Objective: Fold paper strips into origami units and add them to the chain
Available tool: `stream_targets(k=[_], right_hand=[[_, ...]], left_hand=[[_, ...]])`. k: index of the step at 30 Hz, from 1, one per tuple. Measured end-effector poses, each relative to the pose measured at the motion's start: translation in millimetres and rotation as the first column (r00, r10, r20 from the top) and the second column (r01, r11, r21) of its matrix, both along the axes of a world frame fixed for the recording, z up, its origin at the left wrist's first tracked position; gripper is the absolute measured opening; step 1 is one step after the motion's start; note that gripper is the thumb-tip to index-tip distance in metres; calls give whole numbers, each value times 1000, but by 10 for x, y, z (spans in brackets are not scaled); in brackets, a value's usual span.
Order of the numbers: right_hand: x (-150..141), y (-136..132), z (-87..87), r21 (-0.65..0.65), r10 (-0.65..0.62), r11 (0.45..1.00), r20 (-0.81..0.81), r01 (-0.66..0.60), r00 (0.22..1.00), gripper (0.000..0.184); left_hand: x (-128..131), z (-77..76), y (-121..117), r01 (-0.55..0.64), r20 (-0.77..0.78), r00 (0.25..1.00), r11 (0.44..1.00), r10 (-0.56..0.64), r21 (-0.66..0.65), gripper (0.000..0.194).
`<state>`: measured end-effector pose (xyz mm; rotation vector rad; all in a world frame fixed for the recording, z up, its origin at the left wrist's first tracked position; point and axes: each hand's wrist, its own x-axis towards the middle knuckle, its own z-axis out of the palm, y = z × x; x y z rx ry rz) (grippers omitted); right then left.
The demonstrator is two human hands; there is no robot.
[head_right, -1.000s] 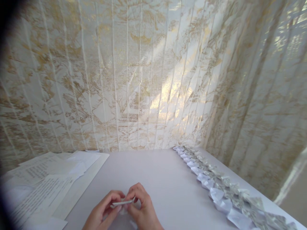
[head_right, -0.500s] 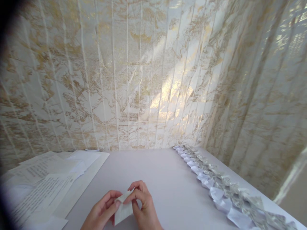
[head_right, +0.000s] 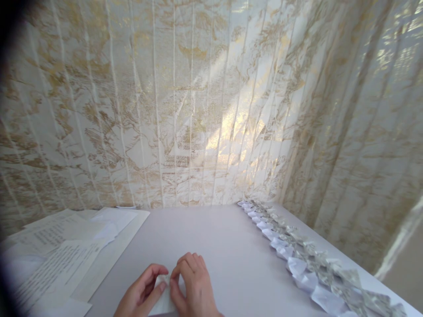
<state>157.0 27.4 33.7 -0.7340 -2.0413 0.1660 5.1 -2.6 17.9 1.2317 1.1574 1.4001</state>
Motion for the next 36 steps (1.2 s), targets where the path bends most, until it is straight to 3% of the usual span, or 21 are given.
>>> stream_targets(k=[9,15,21,24,27,31,33,36], right_hand=[[-31,-15,-28,3,-25,1000,24,25,999,23],[-37,-11,-41,15,-25,1000,15,25,1000,25],[-45,-39,-19,-13,60,998,-21,-60,998,21],[-28,-41,-10,-98,115,987,-102,-125,988,13],[-6,-18,-24,-253,94,956,-219,-150,971,4],[1,23,-58,-492,91,831,-337,-258,937,26],[-5,33,-68,-514,120,795,-387,-322,914,31],[-14,36,-77,-492,159,789,-414,-367,896,33]], left_hand=[[-72,-12,25,94,-100,991,995,-91,20,30],[-87,-82,54,66,-171,983,997,-59,35,28],[-123,-116,63,45,-187,982,998,-35,46,22],[-114,-101,46,49,-179,983,998,-40,47,27],[-81,-59,20,4,-168,986,995,12,95,30],[-79,-22,9,18,-254,967,991,17,134,29],[-112,-31,25,43,-298,955,989,1,139,28],[-180,-58,64,100,-358,933,985,-43,143,26]])
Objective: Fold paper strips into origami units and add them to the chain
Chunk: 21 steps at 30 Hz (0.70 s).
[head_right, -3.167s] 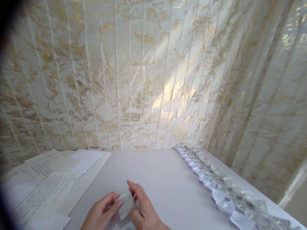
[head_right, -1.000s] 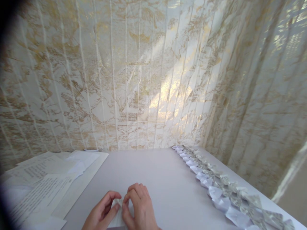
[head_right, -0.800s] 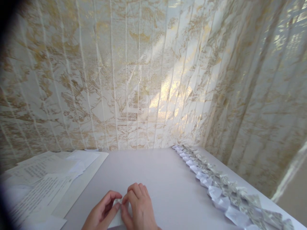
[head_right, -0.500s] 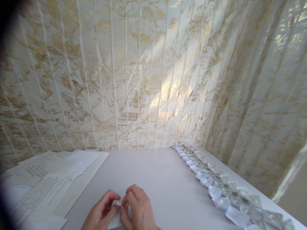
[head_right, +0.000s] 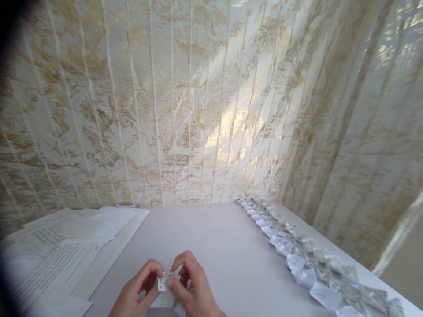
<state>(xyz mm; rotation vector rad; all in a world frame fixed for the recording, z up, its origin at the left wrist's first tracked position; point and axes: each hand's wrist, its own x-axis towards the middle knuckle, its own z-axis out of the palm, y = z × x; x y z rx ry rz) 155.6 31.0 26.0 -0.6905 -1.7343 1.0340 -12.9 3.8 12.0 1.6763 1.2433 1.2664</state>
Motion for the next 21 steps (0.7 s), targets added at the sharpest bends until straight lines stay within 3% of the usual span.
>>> stream_targets(k=[4,11,16,21], right_hand=[[4,1,4,-64,29,998,32,-27,999,36],[30,16,23,-160,-86,984,-35,80,996,40],[23,40,-19,-188,-55,982,-134,29,989,42],[-5,47,-55,-184,1,982,-213,-42,977,40]], left_hand=[[-51,2,25,42,-51,998,999,-42,0,21],[23,120,-27,7,112,994,993,7,-121,33],[60,166,-46,52,188,982,991,-28,-124,37],[72,189,-67,-26,201,978,991,52,-128,39]])
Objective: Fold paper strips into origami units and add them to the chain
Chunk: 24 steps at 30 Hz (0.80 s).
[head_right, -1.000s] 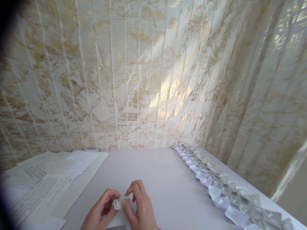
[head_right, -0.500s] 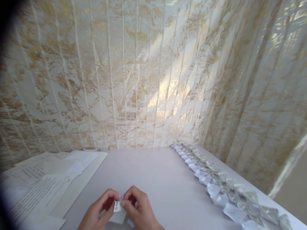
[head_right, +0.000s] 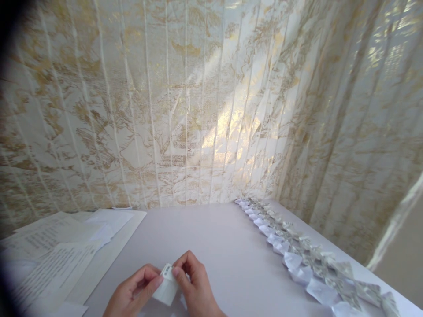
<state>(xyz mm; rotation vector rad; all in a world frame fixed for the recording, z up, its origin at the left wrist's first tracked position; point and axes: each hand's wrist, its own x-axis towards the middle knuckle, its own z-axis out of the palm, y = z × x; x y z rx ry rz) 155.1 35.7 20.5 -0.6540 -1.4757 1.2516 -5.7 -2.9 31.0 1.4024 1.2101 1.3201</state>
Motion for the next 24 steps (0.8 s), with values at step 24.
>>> stream_targets(k=[24], right_hand=[[-6,-56,66,-36,-10,999,175,16,985,48]], left_hand=[[3,-49,23,-45,-108,992,988,61,149,30]])
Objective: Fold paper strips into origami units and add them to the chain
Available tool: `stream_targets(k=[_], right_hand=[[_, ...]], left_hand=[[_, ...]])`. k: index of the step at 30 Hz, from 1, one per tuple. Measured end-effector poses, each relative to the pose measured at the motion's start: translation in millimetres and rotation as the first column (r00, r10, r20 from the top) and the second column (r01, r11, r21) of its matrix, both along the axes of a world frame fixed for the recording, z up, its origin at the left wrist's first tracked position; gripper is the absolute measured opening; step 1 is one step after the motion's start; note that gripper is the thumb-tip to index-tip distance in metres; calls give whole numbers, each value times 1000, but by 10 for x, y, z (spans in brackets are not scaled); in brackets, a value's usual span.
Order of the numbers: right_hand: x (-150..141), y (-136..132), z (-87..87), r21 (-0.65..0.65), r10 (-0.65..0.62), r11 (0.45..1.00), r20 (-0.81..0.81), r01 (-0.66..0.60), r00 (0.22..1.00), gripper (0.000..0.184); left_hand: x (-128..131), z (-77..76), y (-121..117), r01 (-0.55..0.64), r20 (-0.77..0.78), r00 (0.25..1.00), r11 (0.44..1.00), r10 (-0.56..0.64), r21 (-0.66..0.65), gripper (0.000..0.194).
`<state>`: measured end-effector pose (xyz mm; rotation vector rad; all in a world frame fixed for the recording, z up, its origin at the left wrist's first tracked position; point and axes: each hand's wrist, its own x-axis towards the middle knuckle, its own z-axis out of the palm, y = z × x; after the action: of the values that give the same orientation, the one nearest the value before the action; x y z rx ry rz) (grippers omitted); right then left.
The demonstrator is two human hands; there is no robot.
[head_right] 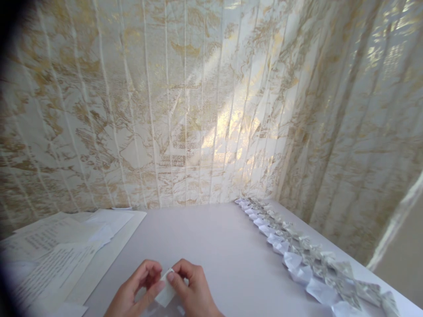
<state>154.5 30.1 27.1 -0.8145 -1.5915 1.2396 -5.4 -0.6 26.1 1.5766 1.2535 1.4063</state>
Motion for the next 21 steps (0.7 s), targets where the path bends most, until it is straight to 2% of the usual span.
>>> stream_targets(k=[5,12,18,21], right_hand=[[11,0,5,-65,-53,997,-71,48,996,50],[-12,5,6,-104,-54,994,-106,43,993,52],[-9,-7,16,-73,-37,997,-106,29,994,50],[10,5,5,-47,-39,998,-97,35,995,49]], left_hand=[[-32,22,2,79,-80,994,997,-78,10,34],[3,110,-35,44,1,999,997,-44,-58,39],[45,115,-59,-50,-45,998,996,53,73,35],[32,111,-55,-13,-70,997,995,20,101,32]])
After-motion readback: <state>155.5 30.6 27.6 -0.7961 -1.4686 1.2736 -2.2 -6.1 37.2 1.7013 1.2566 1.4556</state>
